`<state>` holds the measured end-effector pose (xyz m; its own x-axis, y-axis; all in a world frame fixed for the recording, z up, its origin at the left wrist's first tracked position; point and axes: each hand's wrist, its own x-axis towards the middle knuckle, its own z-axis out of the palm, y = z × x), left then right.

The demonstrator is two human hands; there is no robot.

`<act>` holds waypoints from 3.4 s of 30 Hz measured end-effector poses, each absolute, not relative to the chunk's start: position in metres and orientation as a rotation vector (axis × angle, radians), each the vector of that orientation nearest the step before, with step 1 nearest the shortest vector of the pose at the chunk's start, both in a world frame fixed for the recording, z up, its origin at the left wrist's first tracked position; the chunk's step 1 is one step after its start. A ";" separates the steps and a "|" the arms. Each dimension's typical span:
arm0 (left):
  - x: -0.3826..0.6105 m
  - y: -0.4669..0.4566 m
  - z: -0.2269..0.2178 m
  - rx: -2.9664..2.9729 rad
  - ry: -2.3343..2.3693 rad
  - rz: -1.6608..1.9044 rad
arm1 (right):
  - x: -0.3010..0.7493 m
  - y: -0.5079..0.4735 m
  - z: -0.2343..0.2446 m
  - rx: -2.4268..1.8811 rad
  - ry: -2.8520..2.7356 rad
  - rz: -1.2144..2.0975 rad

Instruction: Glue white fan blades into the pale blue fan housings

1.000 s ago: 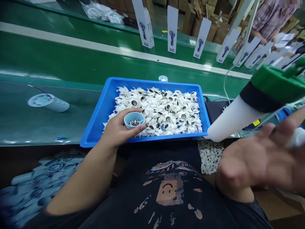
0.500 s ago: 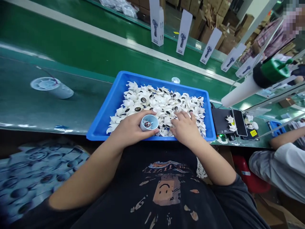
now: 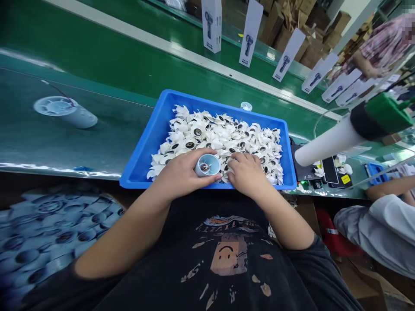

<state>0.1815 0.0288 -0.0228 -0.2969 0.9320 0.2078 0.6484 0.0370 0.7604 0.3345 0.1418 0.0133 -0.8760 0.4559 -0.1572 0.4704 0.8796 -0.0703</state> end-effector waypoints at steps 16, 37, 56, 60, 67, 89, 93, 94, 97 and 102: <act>0.180 0.030 -0.023 1.491 1.983 1.140 | 0.333 0.140 0.027 0.941 2.923 -0.288; 0.215 0.011 -0.009 2.081 1.881 1.179 | 0.395 0.116 0.028 0.547 3.379 -1.249; 0.230 0.010 -0.027 2.275 1.922 1.436 | 0.406 0.111 0.034 0.420 3.507 -1.043; 0.225 0.010 -0.033 2.214 1.927 1.510 | 0.408 0.108 0.024 0.415 3.611 -0.765; 0.225 0.010 -0.033 2.286 1.929 1.448 | 0.401 0.110 0.010 0.395 3.845 -0.426; 0.141 0.028 -0.004 2.083 2.137 1.177 | 0.456 0.120 -0.015 0.271 3.966 -0.670; 0.086 0.093 0.016 1.516 2.440 0.927 | 0.458 0.112 -0.031 0.260 3.923 -0.836; 0.075 0.111 0.018 1.401 2.515 0.872 | 0.457 0.110 -0.033 0.215 3.914 -0.858; 0.054 0.158 0.020 1.310 2.634 0.765 | 0.456 0.105 -0.035 0.161 3.915 -0.864; 0.050 0.192 0.014 1.425 2.637 0.435 | 0.464 0.097 -0.043 0.358 3.866 -0.896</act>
<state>0.0496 0.1920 0.0145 -0.5522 0.8329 0.0367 0.8005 0.5174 0.3025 0.4641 0.0968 -0.0432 -0.6515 0.3132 0.6910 -0.0225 0.9024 -0.4302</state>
